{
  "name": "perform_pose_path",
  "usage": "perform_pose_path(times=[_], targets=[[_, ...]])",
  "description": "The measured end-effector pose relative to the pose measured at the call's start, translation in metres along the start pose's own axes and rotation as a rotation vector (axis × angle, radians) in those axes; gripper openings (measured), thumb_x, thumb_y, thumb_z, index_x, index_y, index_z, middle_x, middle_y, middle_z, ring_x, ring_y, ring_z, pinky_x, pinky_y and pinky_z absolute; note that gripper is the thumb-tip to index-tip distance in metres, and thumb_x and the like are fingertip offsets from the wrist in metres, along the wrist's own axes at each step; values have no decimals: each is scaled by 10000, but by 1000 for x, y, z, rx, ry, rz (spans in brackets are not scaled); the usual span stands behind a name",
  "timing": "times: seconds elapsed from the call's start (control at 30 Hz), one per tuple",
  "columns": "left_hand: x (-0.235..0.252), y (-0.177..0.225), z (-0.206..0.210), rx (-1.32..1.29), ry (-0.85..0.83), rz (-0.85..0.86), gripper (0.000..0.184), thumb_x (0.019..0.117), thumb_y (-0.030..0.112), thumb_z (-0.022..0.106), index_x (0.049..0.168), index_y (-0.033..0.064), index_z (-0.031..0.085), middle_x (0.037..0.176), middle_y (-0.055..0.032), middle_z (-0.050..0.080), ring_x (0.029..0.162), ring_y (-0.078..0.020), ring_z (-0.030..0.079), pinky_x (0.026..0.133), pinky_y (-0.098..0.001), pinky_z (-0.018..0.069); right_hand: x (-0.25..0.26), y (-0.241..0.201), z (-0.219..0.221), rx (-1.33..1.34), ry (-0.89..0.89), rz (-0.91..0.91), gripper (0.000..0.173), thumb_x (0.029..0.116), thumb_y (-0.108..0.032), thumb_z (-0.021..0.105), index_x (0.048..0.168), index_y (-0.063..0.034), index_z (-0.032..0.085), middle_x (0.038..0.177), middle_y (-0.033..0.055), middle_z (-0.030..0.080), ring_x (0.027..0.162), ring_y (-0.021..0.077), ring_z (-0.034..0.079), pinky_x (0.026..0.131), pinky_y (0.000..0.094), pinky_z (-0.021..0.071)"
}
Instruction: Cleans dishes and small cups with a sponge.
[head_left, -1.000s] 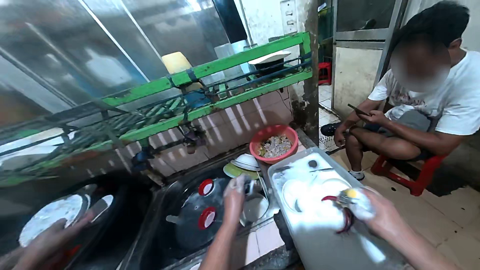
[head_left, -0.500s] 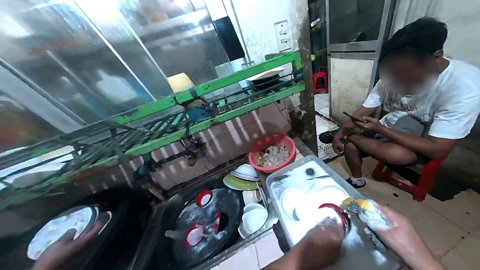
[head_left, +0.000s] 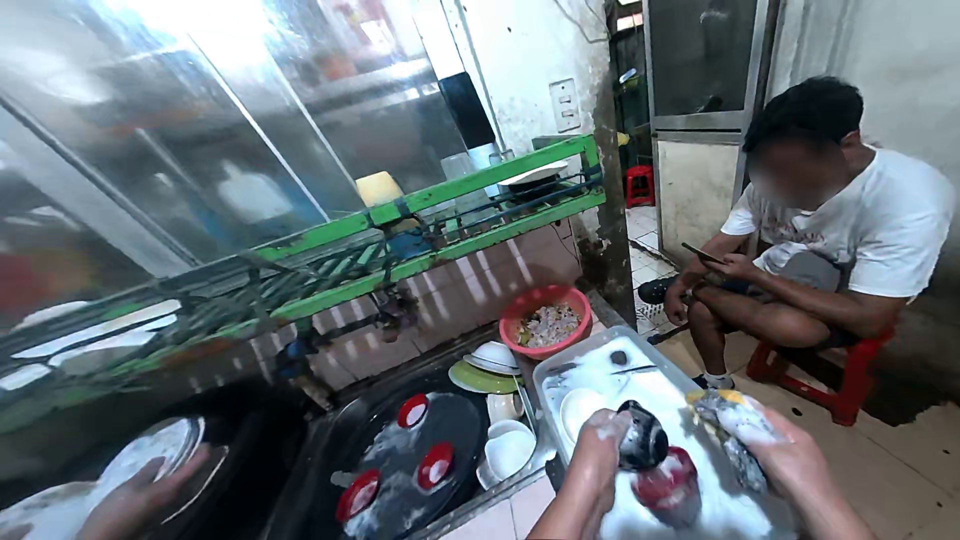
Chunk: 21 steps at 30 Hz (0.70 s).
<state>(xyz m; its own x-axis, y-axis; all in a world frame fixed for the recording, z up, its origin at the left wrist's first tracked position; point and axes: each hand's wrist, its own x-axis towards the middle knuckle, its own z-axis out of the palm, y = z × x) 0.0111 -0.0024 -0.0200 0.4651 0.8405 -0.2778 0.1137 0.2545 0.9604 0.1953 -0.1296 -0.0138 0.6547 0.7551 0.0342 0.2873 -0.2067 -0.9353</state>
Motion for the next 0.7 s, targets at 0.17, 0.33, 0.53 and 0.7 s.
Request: perform_pose_path(times=[0.17, 0.33, 0.53, 0.7], targets=[[-57, 30, 25, 32, -50, 134, 290, 989, -16, 490, 1265, -88, 543, 1061, -118, 656, 949, -105, 637, 881, -284, 541, -15, -26, 54, 30, -88, -498, 582, 867, -294, 706, 1350, 20, 625, 1385, 201, 626, 1324, 312, 575, 1121, 523, 448], [-78, 25, 25, 332, -92, 318, 378, 1000, 66, 559, 1317, -137, 585, 1241, -286, 659, 1176, -312, 647, 1062, -438, 482, 38, -49, 59, 145, -279, 149, 350, 1008, -173, 609, 1312, 0, 611, 1221, 172, 667, 1118, 232, 645, 978, 438, 527], [-57, 21, -14, 425, -60, 372, 303, 954, -9, 553, 1216, -141, 629, 1168, -256, 679, 1132, -261, 645, 1035, -394, 487, -25, -53, 88, -11, -161, -379, 626, 816, -213, 758, 1372, 28, 599, 1396, 215, 611, 1310, 347, 582, 1103, 528, 463], [-59, 18, -3, -143, -14, 268, 391, 995, -23, 509, 1370, -132, 511, 1297, -213, 624, 1169, -163, 623, 1044, -311, 499, 13, -42, 78, 287, -113, 19, 552, 911, -182, 682, 1403, 8, 520, 1246, 145, 658, 1098, 176, 661, 939, 384, 569]])
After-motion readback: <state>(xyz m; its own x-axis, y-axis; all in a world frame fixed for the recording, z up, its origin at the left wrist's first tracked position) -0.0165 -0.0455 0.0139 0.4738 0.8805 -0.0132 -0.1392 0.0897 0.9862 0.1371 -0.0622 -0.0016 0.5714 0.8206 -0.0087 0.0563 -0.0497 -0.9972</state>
